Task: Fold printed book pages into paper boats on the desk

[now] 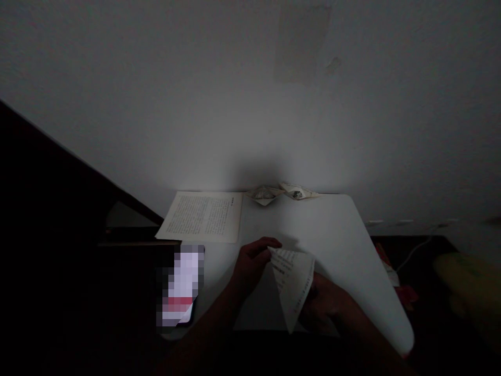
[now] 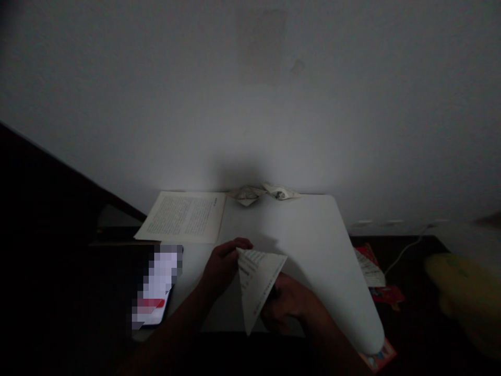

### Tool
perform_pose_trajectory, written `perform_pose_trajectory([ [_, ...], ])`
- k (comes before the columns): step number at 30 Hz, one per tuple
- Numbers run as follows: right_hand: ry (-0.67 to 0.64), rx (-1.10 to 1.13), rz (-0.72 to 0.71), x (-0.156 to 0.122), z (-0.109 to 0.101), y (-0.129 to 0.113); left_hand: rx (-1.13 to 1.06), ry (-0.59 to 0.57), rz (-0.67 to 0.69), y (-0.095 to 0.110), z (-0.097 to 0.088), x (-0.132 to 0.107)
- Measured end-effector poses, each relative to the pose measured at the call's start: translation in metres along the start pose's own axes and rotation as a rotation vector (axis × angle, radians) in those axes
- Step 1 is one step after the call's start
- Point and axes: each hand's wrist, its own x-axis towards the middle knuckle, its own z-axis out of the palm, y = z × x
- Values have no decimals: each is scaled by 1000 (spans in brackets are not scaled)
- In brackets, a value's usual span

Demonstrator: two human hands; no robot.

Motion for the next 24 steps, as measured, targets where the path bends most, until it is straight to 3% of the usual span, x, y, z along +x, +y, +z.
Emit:
perform_pose_trajectory([
  [8,-58,57,8,3,4,-12,145,34,-51,5,-2,-2],
  [15,138,152,-85,3,12,-13,64,29,-74,5,-4,1],
  [17,151,201,-101,3,15,-14,74,86,-96,3,-4,3],
  [21,165,268,-164,0,17,-21,-24,311,-140,-6,-10,8],
  [24,353,285,-243,-1,9,-26,-191,398,-151,-12,-19,12],
])
